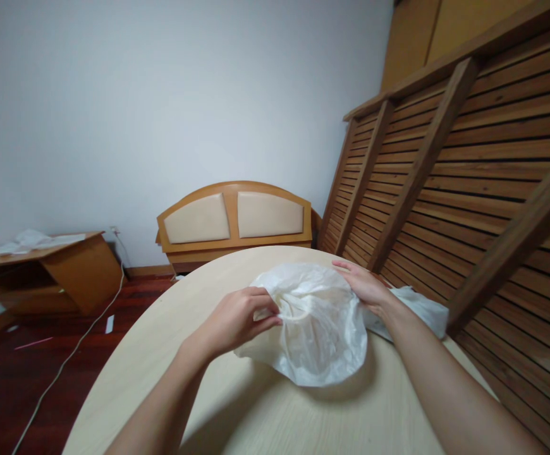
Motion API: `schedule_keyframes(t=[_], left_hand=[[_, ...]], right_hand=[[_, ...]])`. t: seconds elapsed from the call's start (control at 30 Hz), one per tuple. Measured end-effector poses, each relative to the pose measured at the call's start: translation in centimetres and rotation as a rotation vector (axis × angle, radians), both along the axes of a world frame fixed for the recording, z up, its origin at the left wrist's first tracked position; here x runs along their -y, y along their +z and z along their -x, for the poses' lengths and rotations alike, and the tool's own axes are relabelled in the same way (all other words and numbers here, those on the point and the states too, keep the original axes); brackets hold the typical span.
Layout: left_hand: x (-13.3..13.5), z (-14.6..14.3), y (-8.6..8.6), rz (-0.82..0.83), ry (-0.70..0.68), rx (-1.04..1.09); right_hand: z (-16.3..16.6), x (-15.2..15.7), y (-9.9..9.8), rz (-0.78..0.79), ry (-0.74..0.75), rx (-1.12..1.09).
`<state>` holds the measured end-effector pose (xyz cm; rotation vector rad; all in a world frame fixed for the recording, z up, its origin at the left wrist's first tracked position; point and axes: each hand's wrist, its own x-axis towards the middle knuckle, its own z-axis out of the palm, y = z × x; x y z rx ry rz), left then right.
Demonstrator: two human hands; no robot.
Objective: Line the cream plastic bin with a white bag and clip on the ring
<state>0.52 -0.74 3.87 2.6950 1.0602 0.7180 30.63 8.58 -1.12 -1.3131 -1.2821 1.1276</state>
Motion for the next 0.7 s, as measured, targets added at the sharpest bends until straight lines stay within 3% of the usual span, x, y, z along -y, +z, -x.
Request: schedule_keyframes(t=[0.2,0.33,0.4,0.5,0.6,0.7], left_hand=[[-0.3,0.1,0.1,-0.018,0.088,-0.02],[-0.5,-0.1,-0.4,-0.042,0.142,-0.026],[-0.6,-0.3,-0.7,-0.057,0.173,-0.02],[-0.7,-0.5,-0.9,-0.069,0.186,0.0],[-0.6,-0.4,-0.8,-0.089,0.165,0.06],[-0.6,-0.1,-0.6,-0.134,0.219,0.177]], right_hand=[[0.0,-0.4,0.0,-0.116,-0.108,0.053],[1.1,0.4,1.5,-0.271,-0.14,0.123],[2.1,1.8,2.8,-0.358,-0.081,0.162],[3.8,4.5,4.4,-0.566,0.172,0.37],[4.9,6.6,5.3,-0.629,0.34,0.572],[5.2,7.2,5.3,-0.662,0.413,0.734]])
